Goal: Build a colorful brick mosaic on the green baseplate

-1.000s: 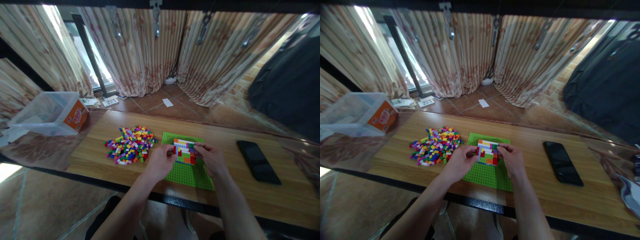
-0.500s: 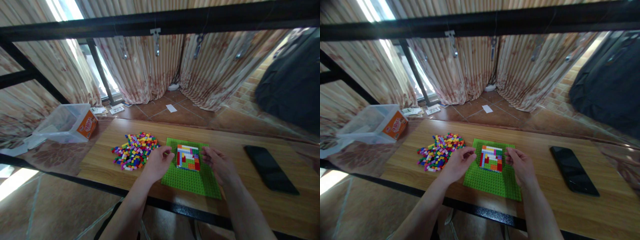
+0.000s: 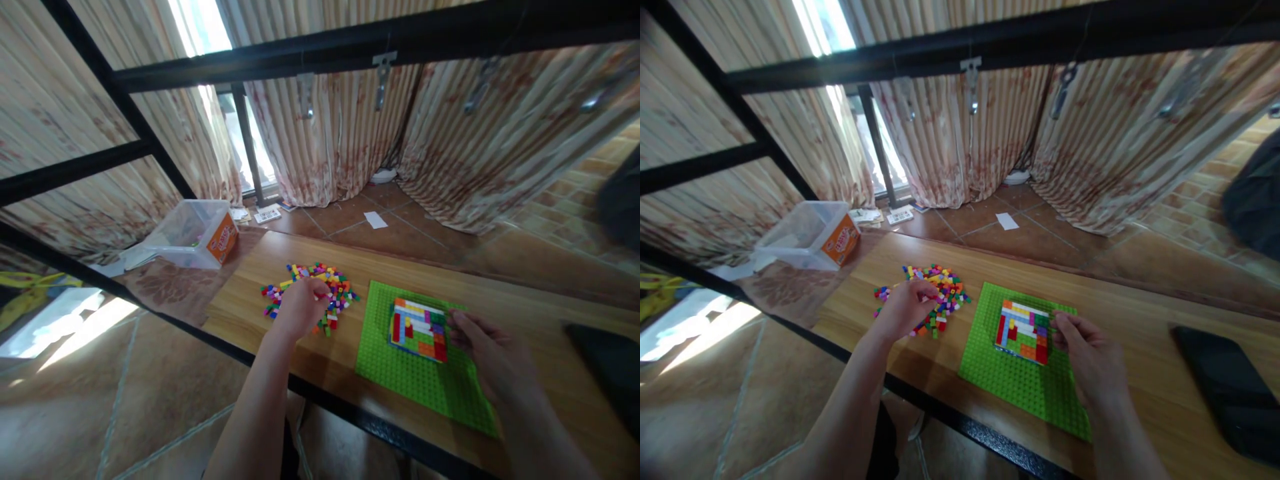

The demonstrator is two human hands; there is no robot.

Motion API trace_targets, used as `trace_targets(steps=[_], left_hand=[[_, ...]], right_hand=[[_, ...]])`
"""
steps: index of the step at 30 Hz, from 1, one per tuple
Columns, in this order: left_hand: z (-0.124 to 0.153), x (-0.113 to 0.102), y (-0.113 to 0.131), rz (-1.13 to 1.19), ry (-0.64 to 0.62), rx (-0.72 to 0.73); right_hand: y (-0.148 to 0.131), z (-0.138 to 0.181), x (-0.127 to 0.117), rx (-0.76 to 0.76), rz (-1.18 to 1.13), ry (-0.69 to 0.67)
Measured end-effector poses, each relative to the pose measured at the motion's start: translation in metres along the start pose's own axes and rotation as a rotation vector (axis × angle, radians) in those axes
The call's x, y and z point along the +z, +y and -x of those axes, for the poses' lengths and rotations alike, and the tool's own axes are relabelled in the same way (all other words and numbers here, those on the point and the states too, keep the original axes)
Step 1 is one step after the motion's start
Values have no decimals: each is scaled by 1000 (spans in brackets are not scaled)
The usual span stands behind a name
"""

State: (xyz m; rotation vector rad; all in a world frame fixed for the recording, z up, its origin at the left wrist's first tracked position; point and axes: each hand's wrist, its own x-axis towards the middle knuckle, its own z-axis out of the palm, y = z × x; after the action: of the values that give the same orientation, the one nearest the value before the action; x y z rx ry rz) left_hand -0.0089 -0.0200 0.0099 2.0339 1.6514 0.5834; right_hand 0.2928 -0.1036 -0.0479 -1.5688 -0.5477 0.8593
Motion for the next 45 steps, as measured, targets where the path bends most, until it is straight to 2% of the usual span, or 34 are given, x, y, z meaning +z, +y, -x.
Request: trace_targets(steps=[3, 11, 16, 19, 21, 23, 28, 30, 40, 42, 45], left_hand=[[4, 6, 5, -89, -78, 43], [9, 6, 16, -296, -170, -9], [2, 7, 11, -168, -121, 45], [-1, 14, 14, -2, -123, 108], [2, 22, 22, 134, -132, 143], [7, 32, 33, 255, -163, 196], [22, 53, 60, 419, -251, 304], [25, 59, 66, 489, -253, 305], [26, 72, 70, 656, -216, 301], [26, 72, 69, 620, -192, 281], [24, 69, 69, 547, -167, 237]], right_hand=[[1, -1, -1, -8, 25, 4], [-7, 2, 4, 23, 36, 32], [-14, 6, 7, -48, 15, 51], [-23, 13, 10, -186, 86, 143], [-28, 22, 16, -297, 150, 158], [-31, 33, 23, -397, 184, 83], [-28, 54, 34, -506, 326, -355], [-27, 57, 34, -553, 376, -409], [-28, 54, 26, -576, 464, -350], [-26, 49, 21, -556, 457, -275], [-24, 39, 8, -472, 461, -87]])
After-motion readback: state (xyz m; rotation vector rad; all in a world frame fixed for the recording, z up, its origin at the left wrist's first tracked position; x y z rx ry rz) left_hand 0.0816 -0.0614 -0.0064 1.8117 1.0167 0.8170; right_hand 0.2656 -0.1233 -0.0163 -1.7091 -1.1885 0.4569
